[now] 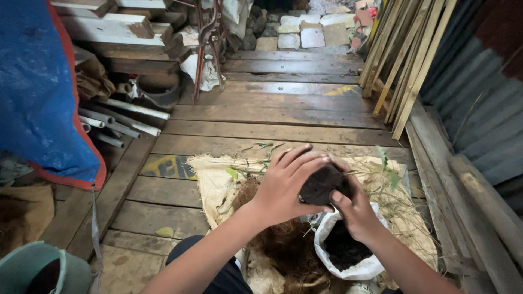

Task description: The person sits on the floor and packs soil around the roots of small plants by hand. They repeatedly scoop soil from a white sack and press it into a ball around the plant roots, occasionally adjusting the plant's position.

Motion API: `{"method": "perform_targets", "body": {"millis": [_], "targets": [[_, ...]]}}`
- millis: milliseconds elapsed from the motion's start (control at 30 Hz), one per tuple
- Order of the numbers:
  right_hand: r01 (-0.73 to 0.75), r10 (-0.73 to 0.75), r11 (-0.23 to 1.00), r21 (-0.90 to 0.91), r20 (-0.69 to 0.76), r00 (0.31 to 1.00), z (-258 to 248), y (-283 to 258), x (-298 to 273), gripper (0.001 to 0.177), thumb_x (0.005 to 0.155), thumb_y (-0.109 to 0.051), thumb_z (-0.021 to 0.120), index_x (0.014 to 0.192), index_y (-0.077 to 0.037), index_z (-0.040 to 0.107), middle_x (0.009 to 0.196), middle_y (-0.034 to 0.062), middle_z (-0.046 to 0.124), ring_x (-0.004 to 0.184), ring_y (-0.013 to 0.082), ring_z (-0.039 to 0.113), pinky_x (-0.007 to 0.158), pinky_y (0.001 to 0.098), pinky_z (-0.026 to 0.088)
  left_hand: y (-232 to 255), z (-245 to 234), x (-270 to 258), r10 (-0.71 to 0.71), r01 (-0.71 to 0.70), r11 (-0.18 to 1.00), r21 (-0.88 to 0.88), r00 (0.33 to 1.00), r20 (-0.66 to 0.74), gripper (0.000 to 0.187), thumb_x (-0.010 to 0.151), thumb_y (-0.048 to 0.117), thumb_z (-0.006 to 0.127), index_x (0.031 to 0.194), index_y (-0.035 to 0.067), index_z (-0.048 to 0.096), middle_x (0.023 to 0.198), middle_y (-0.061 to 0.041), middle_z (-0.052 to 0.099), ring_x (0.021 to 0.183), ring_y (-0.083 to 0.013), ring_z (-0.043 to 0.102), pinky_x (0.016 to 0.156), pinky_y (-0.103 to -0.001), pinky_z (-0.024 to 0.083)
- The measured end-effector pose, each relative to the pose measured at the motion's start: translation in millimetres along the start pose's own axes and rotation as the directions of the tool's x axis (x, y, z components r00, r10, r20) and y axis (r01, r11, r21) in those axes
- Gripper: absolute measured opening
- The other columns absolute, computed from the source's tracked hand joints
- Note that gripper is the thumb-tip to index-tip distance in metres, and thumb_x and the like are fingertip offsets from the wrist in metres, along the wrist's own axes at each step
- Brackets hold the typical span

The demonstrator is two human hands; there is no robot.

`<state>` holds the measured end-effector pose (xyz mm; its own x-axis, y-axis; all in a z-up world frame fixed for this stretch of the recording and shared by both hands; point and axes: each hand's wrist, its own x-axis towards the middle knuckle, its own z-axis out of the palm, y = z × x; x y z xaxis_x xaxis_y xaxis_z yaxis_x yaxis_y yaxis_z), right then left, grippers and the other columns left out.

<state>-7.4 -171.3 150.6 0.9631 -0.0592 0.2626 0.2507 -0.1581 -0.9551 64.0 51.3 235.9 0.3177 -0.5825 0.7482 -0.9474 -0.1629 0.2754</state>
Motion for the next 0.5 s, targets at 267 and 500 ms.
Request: {"method": "perform_targets", "body": {"millis": [267,500], "targets": [[-0.068,0.097,0.955,0.29,-0.088,0.991,14,26,11,0.059,0.1,-0.029,0.052,0.148,0.002,0.041,0.141,0.0141,0.054,0.129,0.0206,0.054,0.109,0.0364,0.044,-22,33,-9,-0.003,0.001,0.999,0.035,0.999,0.035,0.073,0.08,0.046,0.084,0.141,0.016,0.057,0.146,-0.009,0.058,0.139,-0.0335,0.054,0.112,-0.05,0.04],[-0.239,0.23,0.719,0.652,0.101,0.968,4,34,15,0.066,0.099,-0.047,0.049,0.154,-0.012,0.036,0.143,0.0079,0.055,0.13,0.0198,0.058,0.103,0.037,0.049,-50,60,-21,-0.036,0.038,0.998,-0.04,0.998,0.057,0.069,0.084,0.044,0.083,0.142,0.018,0.057,0.149,-0.008,0.058,0.136,-0.0321,0.057,0.112,-0.047,0.044]]}}
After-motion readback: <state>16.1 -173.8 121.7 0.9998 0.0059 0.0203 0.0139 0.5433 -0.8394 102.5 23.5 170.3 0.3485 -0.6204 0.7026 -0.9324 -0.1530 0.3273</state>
